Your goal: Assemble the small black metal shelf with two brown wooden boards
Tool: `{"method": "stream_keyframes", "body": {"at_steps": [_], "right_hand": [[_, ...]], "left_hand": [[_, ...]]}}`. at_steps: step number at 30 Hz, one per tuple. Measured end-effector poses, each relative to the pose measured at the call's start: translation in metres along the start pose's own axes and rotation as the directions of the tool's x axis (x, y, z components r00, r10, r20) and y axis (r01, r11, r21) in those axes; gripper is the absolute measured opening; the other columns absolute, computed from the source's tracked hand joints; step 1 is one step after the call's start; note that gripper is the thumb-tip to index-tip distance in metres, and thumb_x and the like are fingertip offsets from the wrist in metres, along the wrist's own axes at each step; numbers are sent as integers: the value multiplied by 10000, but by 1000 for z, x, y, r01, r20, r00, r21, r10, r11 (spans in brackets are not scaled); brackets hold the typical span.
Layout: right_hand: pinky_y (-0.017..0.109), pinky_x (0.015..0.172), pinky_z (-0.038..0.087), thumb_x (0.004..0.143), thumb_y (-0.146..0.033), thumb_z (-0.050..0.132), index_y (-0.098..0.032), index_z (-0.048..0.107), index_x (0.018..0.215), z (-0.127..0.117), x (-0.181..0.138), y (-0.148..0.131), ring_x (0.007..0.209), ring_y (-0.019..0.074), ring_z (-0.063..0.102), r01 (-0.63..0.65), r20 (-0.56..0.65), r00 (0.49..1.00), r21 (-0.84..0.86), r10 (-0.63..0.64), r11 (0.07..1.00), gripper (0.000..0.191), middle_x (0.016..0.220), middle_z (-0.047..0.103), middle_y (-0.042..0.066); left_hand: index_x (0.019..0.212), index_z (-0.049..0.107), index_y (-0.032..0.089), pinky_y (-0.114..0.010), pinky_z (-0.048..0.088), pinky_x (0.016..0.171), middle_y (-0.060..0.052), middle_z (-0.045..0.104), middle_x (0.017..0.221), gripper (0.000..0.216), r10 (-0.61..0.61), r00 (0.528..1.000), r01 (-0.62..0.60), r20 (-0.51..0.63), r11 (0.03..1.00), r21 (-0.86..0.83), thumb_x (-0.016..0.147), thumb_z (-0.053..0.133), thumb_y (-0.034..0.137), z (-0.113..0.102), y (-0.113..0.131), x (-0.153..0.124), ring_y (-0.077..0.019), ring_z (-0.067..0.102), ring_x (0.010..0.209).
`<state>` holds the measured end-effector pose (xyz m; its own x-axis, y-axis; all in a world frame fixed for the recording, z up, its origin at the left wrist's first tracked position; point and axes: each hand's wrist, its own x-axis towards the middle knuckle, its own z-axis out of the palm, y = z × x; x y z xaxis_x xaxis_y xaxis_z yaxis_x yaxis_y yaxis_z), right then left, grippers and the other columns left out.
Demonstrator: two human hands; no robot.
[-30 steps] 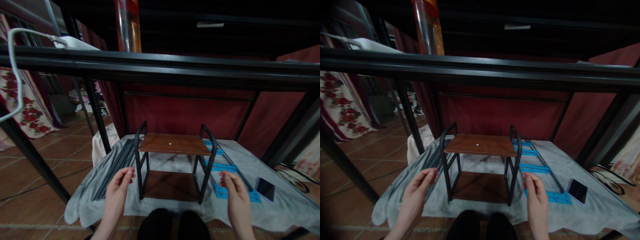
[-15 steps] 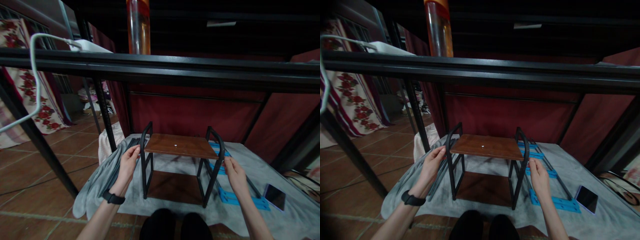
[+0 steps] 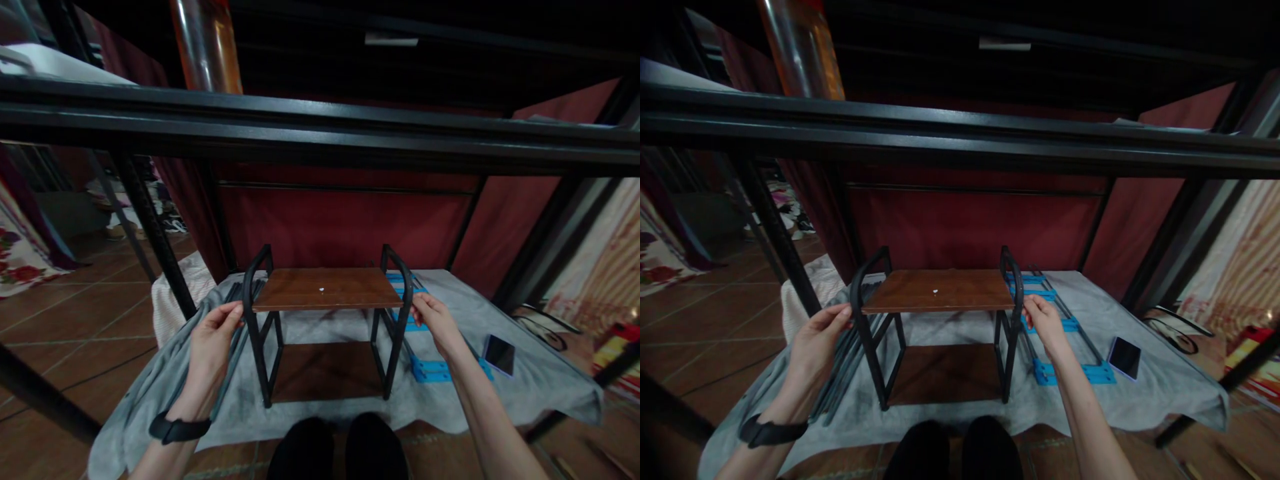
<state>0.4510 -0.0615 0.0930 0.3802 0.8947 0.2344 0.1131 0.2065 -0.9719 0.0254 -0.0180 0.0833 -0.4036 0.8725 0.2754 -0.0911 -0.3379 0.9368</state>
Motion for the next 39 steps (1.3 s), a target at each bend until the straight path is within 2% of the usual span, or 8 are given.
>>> {"method": "stream_keyframes", "body": {"at_steps": [3, 6, 13, 18, 23, 29, 35, 39], "right_hand": [[234, 432, 347, 644, -666, 692, -201, 579, 711, -2, -5, -4, 472, 93, 421, 8, -8, 1000, 25, -8, 1000, 484, 598, 537, -29], [239, 467, 370, 701, -635, 671, -200, 605, 761, -3, -13, -3, 506, 97, 444, 79, -17, 997, -36, -80, 996, 443, 655, 559, -21], [253, 510, 379, 738, -609, 649, -209, 593, 744, -2, -8, 5, 537, 111, 459, 146, -35, 988, -113, -151, 983, 404, 638, 528, -29], [250, 480, 369, 674, -655, 673, -212, 563, 667, 0, -1, -3, 502, 108, 443, 95, -16, 995, -71, -96, 993, 456, 576, 510, -33], [243, 474, 377, 690, -638, 683, -205, 620, 744, -6, -9, -6, 509, 104, 457, 60, -29, 998, -20, -60, 998, 441, 624, 564, -18], [252, 489, 391, 678, -646, 698, -200, 626, 731, -11, -18, 2, 521, 109, 473, 66, -26, 997, -80, -68, 995, 455, 667, 594, 1], [249, 501, 395, 743, -612, 663, -204, 609, 732, -8, -15, 4, 533, 114, 473, 85, -22, 996, -103, -87, 991, 412, 641, 580, -2], [245, 500, 407, 741, -577, 683, -206, 619, 759, -12, -11, 8, 545, 110, 475, 76, -39, 996, -74, -80, 994, 377, 668, 588, -5]], "left_hand": [[935, 735, 165, -200, 446, 628, -5, 697, 829, 462, -42, 999, 41, -7, 998, -45, 575, 853, 430, 0, 0, 3, -106, 566, 687], [933, 740, 167, -196, 456, 617, -12, 711, 848, 461, -71, 997, 70, -14, 996, -48, 569, 856, 423, 0, -1, 7, -113, 587, 707], [882, 738, 160, -188, 447, 595, -1, 690, 807, 428, -45, 999, 44, -17, 999, -15, 571, 856, 430, -1, -2, 4, -105, 558, 684], [880, 734, 163, -170, 439, 601, 3, 685, 811, 415, -68, 998, 67, -5, 996, -58, 569, 864, 405, -1, -5, 3, -100, 557, 706], [858, 735, 160, -176, 431, 592, 3, 675, 770, 398, -71, 997, 70, -6, 993, -98, 565, 867, 394, 1, -2, 5, -102, 559, 688], [863, 728, 154, -194, 419, 610, 0, 673, 769, 372, -47, 999, 47, 11, 997, -62, 609, 840, 401, 1, -5, -1, -99, 552, 672], [862, 720, 144, -230, 429, 634, -26, 670, 780, 406, -4, 1000, 4, 12, 999, 50, 643, 802, 476, -2, -14, -10, -130, 559, 687], [879, 719, 137, -245, 438, 634, -63, 688, 834, 449, -32, 999, 31, 23, 998, 53, 681, 754, 539, -11, -27, -13, -149, 577, 709]]}}
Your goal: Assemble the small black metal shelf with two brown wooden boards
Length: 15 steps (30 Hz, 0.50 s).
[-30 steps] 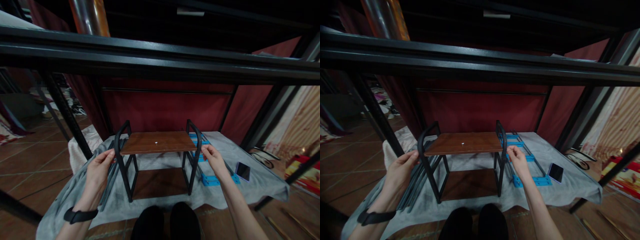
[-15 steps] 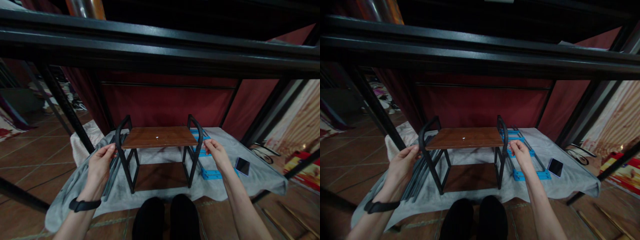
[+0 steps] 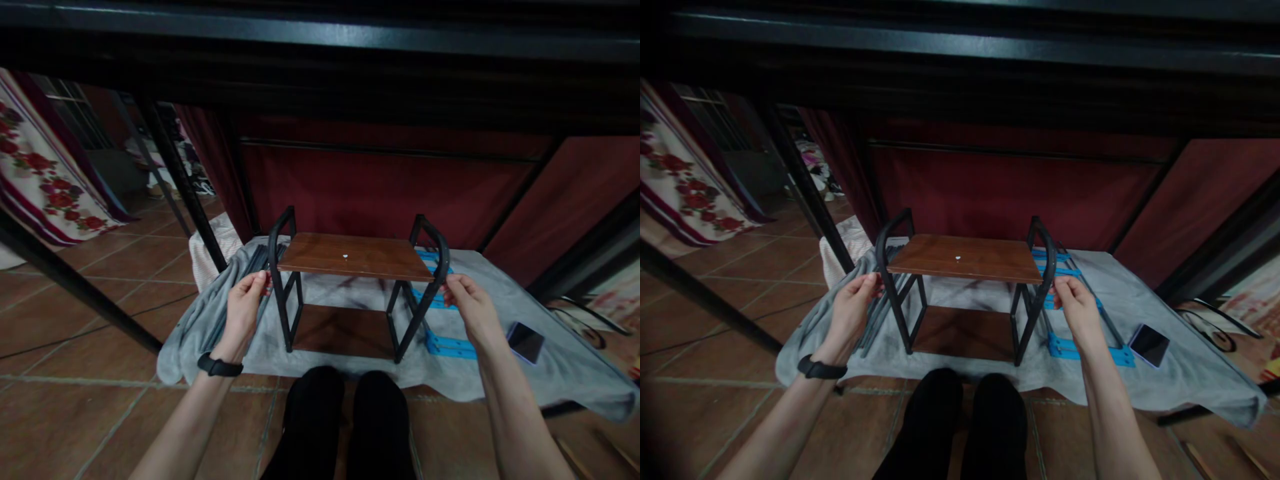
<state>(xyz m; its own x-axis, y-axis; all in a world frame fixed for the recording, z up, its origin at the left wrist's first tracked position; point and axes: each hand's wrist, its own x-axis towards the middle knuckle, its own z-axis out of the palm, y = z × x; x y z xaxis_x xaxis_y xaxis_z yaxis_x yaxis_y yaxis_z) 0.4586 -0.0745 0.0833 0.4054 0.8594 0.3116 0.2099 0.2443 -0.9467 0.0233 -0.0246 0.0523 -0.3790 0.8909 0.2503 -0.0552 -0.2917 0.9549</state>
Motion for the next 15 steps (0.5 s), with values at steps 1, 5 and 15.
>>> {"method": "stream_keyframes", "body": {"at_steps": [1, 5, 15], "right_hand": [[244, 500, 411, 740, -578, 682, -205, 627, 772, -2, 0, 5, 556, 111, 480, -10, -11, 1000, 9, 10, 1000, 378, 686, 596, -1], [255, 500, 430, 715, -589, 675, -199, 649, 821, -6, -14, 54, 567, 115, 496, -109, -76, 991, 9, 110, 994, 405, 739, 619, 9], [297, 464, 417, 587, -543, 600, -234, 569, 709, 7, -113, 226, 484, 142, 496, -606, -46, 794, -114, 606, 787, 334, 619, 582, 3]], "left_hand": [[889, 717, 136, -246, 439, 634, -70, 691, 846, 464, -11, 1000, 11, -4, 1000, -3, 685, 744, 552, -4, -8, -2, -152, 581, 717], [882, 706, 124, -240, 428, 616, -73, 685, 821, 538, -171, 983, 175, -59, 982, 69, 606, 763, 584, -27, -63, -28, -154, 582, 708], [755, 671, 136, -264, 448, 555, -14, 628, 607, 389, -532, 846, 531, -28, 837, 132, 528, 787, 430, -47, -175, -93, -134, 547, 547]]}}
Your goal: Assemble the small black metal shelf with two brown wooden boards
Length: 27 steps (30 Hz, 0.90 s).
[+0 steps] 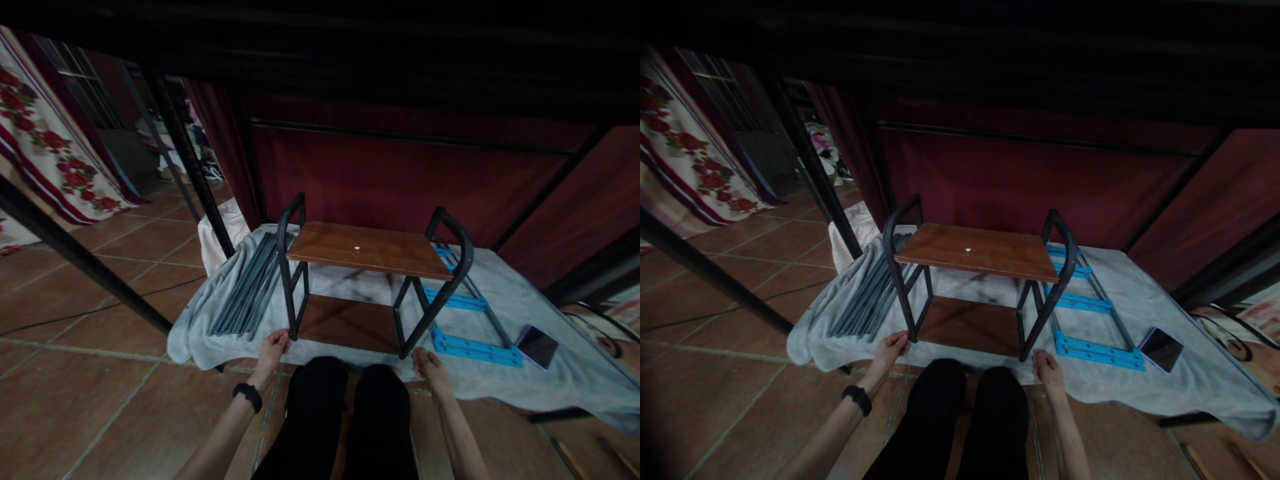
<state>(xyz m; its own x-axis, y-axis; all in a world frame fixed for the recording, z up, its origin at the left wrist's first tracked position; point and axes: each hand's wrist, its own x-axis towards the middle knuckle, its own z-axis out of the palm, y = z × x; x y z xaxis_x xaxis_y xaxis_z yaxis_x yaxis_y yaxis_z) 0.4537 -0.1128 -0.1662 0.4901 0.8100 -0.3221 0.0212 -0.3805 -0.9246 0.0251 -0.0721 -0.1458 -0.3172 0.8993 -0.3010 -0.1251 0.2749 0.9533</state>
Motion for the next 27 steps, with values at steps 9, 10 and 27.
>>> {"method": "stream_keyframes", "body": {"at_steps": [9, 10, 27], "right_hand": [[279, 467, 422, 608, -557, 600, -241, 547, 690, 25, 0, 18, 486, 134, 489, 34, -9, 999, 54, -34, 998, 331, 585, 547, -17], [277, 468, 421, 613, -556, 601, -241, 547, 689, 25, 0, 19, 487, 133, 486, 40, -10, 999, 54, -39, 998, 329, 579, 540, -21], [212, 437, 353, 645, -343, 584, -215, 519, 610, 21, 8, -2, 440, 90, 438, -52, 84, 995, 11, 51, 999, 148, 493, 509, -48]], "left_hand": [[750, 651, 146, -251, 445, 541, 2, 611, 591, 425, -29, 999, 28, 45, 999, 29, 505, 775, 471, -2, -9, 16, -125, 545, 541], [737, 647, 147, -250, 437, 529, 3, 605, 582, 425, -32, 998, 31, 45, 999, 35, 500, 775, 476, -2, -10, 18, -124, 538, 529], [633, 623, 158, -243, 354, 487, 7, 558, 515, 521, 29, 995, -36, 98, 996, 78, 383, 800, 579, -1, -5, 22, -116, 471, 489]]}}
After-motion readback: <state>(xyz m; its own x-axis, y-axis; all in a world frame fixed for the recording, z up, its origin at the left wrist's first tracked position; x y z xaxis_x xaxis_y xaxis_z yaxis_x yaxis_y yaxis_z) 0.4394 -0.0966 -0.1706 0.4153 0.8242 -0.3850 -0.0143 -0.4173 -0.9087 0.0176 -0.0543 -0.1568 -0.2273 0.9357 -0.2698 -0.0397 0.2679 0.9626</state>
